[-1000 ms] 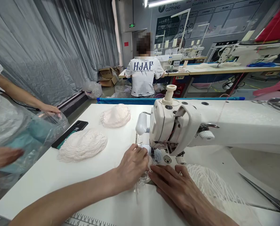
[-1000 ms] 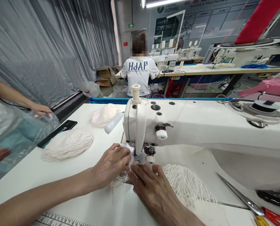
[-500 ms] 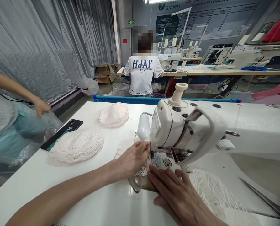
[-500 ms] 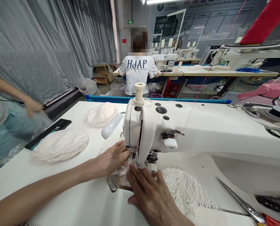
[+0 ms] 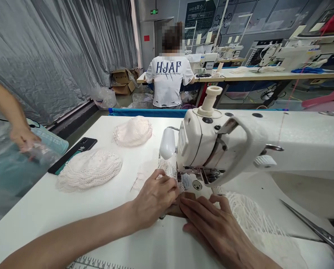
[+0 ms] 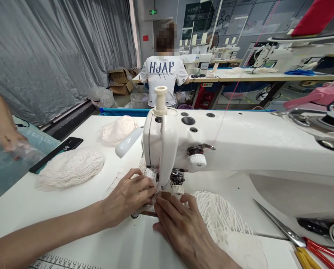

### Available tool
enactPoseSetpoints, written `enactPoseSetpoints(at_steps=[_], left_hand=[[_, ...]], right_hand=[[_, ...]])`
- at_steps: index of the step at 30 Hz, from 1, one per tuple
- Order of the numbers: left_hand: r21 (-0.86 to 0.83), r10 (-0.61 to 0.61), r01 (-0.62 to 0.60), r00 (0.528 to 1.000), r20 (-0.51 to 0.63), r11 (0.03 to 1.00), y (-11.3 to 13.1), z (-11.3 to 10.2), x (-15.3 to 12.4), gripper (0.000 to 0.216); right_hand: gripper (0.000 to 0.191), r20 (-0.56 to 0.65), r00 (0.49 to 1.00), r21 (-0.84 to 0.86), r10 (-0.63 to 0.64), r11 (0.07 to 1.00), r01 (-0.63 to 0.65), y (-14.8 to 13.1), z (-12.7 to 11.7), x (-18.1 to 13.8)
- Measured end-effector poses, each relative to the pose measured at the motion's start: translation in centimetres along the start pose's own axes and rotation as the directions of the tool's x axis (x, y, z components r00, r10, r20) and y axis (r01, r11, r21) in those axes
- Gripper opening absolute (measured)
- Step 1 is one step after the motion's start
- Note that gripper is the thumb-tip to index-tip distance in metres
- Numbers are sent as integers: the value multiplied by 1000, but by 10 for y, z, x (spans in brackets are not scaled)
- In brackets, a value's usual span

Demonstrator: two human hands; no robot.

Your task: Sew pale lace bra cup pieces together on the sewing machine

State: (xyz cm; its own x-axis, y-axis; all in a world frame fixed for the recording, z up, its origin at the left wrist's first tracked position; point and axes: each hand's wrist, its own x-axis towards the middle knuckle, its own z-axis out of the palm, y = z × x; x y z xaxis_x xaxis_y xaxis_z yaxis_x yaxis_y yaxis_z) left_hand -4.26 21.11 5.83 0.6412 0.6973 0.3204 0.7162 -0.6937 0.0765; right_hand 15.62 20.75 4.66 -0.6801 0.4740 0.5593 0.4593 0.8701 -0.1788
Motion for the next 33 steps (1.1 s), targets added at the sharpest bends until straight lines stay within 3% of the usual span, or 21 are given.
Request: enactPoseSetpoints(at_steps=[5, 13, 20, 27, 33], left_hand=[[46, 14, -15, 1000, 26, 999, 3, -2, 1, 15], [131, 34, -34, 999, 4, 991, 9, 3, -2, 18], [157, 18, -21, 1000, 19, 987, 10, 1, -1, 17], [184, 15, -12, 1000, -18, 983, 7, 4, 0, 15], [208, 7, 5, 999, -54, 978, 1, 10, 2, 14]], right_hand=[[29, 89, 995, -50, -54, 997, 59, 5, -6, 5], [36, 132, 990, -110, -44, 992, 59, 9, -2, -1], [34, 86, 988, -143, -125, 980, 137, 15, -1, 0], [42, 16, 999, -144, -47, 988, 49, 12, 14, -7], [38, 88, 991, -154, -99, 982, 112, 15, 5, 0]])
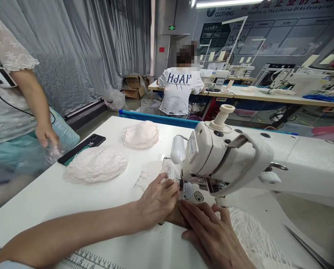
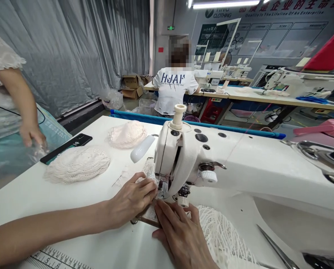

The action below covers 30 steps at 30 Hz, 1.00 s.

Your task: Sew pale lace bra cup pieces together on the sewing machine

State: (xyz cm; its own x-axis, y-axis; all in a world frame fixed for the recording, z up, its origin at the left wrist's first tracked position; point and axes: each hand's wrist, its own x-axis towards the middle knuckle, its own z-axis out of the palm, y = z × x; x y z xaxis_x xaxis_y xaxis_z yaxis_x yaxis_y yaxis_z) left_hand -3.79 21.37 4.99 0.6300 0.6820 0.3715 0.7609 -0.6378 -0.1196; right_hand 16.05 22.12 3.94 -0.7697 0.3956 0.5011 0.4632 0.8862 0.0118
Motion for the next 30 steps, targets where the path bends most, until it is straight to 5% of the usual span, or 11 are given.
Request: enactPoseSetpoints(at_steps=[9, 12, 15, 20, 22, 26, 28, 30], left_hand=[[-186, -192, 201, 979, 65, 962, -29, -1, 24, 22], [-236, -345, 415, 894, 286, 879, -44, 2, 46, 21], [-231, -403, 506, 834, 377, 831, -50, -7, 51, 15], [-262, -448, 612, 753, 481, 746, -23, -54, 9, 9], [-406, -407, 657, 732, 546, 636, -5, -75, -13, 14], [-704, -310, 708, 683, 662, 56, 31, -107, -48, 28], [-725, -275, 683, 683, 677, -88, 47, -115, -62, 32], [-736, -247, 666, 698, 672, -120, 62, -118, -74, 33]], right_hand=[[36, -73, 997, -2, 22, 1000, -23, 2, 2, 0], [31, -17, 999, -19, 29, 999, -29, 10, -4, 3], [29, -15, 997, -13, 72, 997, -72, 17, -8, 5], [31, 101, 979, 294, 178, 935, -200, 1, -19, 6], [43, 220, 953, 512, 208, 807, -294, -15, -27, 8], [35, 341, 913, 745, 225, 528, -408, -47, -43, 12], [27, 380, 899, 786, 217, 437, -437, -60, -52, 9], [29, 443, 880, 814, 169, 334, -475, -71, -62, 3]])
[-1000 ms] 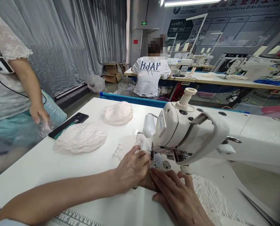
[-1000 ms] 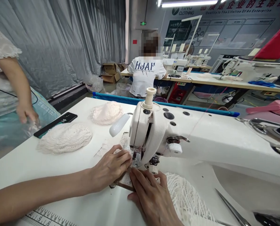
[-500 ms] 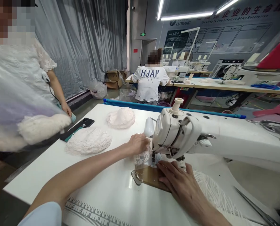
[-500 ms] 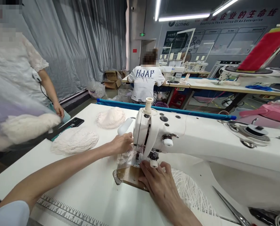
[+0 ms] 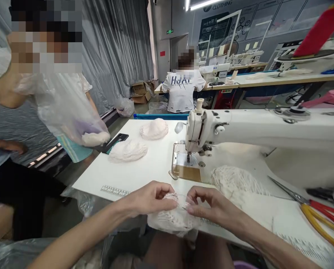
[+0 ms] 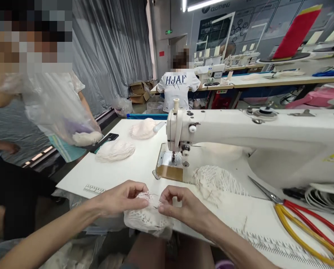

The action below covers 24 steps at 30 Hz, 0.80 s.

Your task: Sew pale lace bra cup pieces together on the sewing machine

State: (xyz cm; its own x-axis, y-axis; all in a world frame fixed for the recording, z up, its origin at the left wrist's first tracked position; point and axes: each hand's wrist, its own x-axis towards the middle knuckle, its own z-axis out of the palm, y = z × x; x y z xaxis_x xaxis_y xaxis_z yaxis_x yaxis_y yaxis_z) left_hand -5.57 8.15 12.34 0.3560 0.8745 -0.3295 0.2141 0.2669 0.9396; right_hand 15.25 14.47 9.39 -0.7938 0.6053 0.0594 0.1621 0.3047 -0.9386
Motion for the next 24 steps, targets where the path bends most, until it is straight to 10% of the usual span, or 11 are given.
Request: enactPoseSetpoints(at_steps=[6, 11, 16, 24], left_hand=[[-45, -10, 13, 997, 72, 999, -30, 35, -21, 24], [-103, 24, -19, 999, 47, 995, -48, 49, -36, 17], [-244, -179, 199, 979, 101, 949, -64, 58, -47, 25], [-353, -210, 269, 958, 197, 896, -92, 81, -36, 28]], right_hand=[[26, 244, 950, 97, 197, 969, -226, -17, 17, -39], [18, 310, 943, -82, 120, 992, -100, -9, 30, -61], [24, 364, 925, -174, 112, 984, -50, 2, 40, -74], [33, 441, 896, 113, 48, 988, -109, 17, 40, -86]])
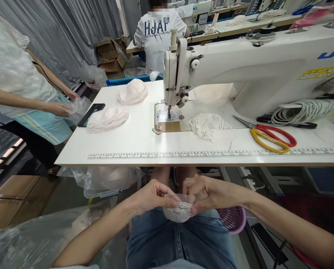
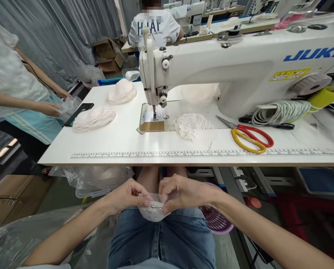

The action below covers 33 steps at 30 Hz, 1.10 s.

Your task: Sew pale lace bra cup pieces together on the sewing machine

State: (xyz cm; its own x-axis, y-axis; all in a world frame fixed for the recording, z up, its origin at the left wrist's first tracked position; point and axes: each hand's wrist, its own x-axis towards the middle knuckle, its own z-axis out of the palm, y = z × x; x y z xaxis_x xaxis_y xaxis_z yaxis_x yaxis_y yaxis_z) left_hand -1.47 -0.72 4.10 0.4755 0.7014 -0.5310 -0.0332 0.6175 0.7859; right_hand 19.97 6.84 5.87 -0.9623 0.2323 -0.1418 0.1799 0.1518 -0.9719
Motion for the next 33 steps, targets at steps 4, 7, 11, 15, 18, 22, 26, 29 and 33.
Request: enactPoseSetpoints(at_steps=[4, 7, 11, 15, 18, 22, 26, 29, 33], left_hand=[[-70, -18, 19, 1000, 14, 997, -7, -4, 9, 31], [-126, -28, 31, 999, 25, 992, -11, -9, 11, 34], [-216, -37, 33, 999, -13, 976, -19, -13, 10, 34], [-315, -40, 17, 997, -66, 949, -26, -8, 12, 36], [-409, -38, -19, 991, -131, 913, -18, -5, 11, 35], [-549, 20, -208, 944, -328, 809, 2, -9, 3, 28], [-612, 2, -313, 891, -454, 726, 7, -17, -3, 30], [-645, -20, -370, 858, -513, 669, -1, -20, -3, 31], [-666, -30, -428, 828, -560, 611, -11, -18, -1, 32]], right_hand=[[34, 48, 996, 177, 78, 980, -85, 18, 0, -10], [38, 71, 987, 258, 144, 953, -158, 29, 0, -15], [35, 78, 983, 307, 168, 934, -184, 36, 1, -20], [37, -4, 985, 356, 175, 920, -162, 36, 10, -20], [40, -31, 994, 353, 109, 931, -91, 39, 17, -15], [32, -61, 991, 455, 119, 887, -78, 40, 15, -15], [21, -166, 972, 641, 164, 768, -20, 39, 3, -25], [22, -202, 958, 725, 204, 688, 6, 41, 2, -29], [36, -222, 943, 742, 247, 670, -1, 46, 13, -23]])
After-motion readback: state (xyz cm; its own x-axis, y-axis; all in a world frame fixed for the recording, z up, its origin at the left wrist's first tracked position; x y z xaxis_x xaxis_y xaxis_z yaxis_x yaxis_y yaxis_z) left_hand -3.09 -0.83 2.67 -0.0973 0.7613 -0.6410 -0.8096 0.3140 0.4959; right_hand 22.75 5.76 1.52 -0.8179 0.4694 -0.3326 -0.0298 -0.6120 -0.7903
